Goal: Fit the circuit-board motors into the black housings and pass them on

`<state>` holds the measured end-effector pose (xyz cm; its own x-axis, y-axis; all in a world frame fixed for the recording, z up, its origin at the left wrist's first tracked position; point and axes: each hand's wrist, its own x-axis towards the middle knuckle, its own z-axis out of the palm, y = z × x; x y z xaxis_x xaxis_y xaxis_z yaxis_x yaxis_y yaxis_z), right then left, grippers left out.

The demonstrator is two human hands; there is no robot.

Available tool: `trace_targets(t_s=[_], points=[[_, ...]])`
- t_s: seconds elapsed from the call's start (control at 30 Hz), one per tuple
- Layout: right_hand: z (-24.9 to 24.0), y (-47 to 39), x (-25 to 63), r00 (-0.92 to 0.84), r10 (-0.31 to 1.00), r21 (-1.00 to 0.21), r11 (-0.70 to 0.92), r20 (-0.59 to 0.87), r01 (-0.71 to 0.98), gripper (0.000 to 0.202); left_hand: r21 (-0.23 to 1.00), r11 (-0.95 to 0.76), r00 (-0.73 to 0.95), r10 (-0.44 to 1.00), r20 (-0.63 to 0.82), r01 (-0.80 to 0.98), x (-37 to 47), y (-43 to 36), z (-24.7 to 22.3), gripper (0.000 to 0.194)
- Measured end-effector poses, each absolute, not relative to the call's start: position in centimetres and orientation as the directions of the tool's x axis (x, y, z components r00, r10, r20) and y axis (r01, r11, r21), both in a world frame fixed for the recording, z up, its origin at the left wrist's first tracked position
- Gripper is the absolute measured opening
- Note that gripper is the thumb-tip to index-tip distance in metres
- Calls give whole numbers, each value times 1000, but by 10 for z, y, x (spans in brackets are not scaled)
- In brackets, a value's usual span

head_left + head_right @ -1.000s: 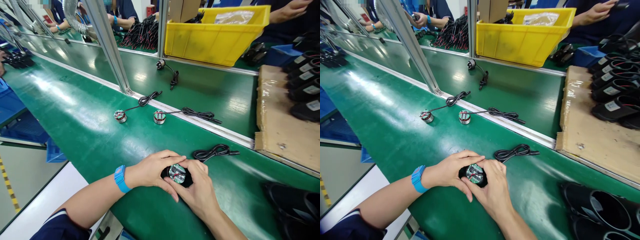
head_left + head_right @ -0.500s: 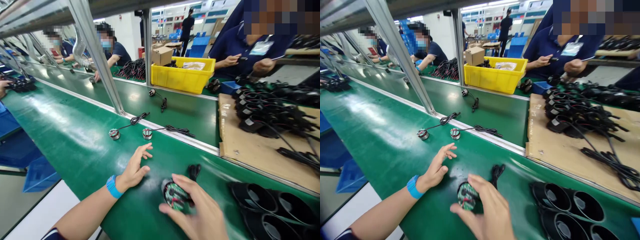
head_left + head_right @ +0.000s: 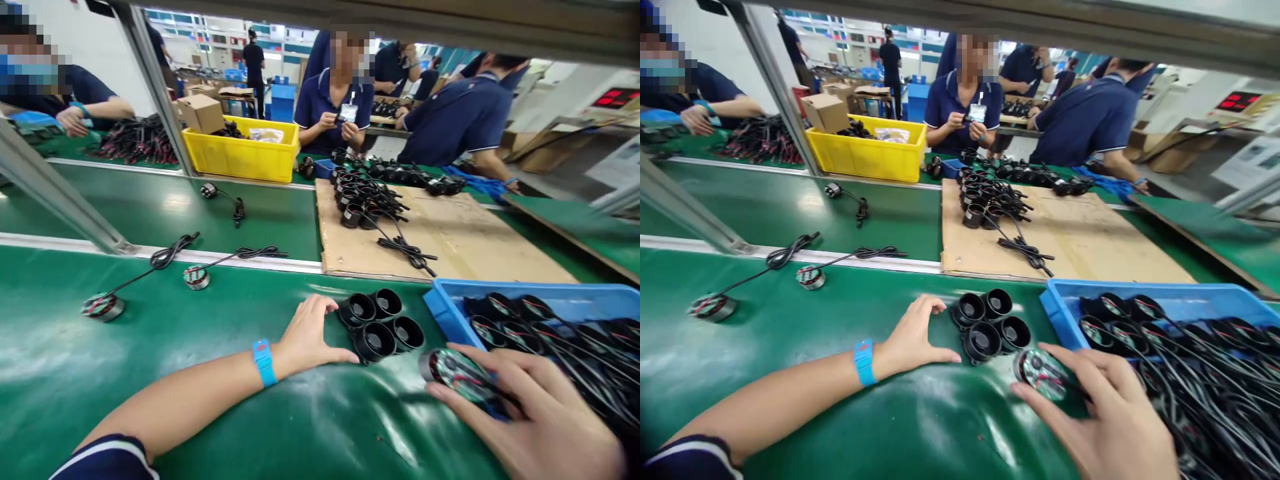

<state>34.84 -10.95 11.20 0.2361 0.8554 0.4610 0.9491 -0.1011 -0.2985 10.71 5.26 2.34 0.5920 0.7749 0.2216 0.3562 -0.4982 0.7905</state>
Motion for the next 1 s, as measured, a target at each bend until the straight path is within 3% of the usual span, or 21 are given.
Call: trace_targets(t_s=[0.1,0.33,0.47,0.53,0.67,0.8,1.0], points=[[101,-91,348,242,860,-325,-95,449,941,54,787,-485,602,776,187,380,133,45,10,87],[77,-55,342,204,929,-575,11,308,818,52,757,-525,629,752,197,390,156,25,7,96],[76,-49,345,226,943,-703,13,246,711,51,784,-478,629,763,148,396,172,31,11,85],[81,-51,346,216,951,-754,26,221,656,50,803,-496,738,666,108,331,168,42,15,82],[93,-60,338,156,969,-820,69,189,568,48,849,-512,955,294,36,126,135,72,25,81],[89,-67,313,6,981,-817,159,195,554,52,866,-491,986,168,-12,94,104,79,32,72],[64,-68,281,-113,985,-602,169,130,781,53,854,-491,962,272,-38,173,93,67,34,71]])
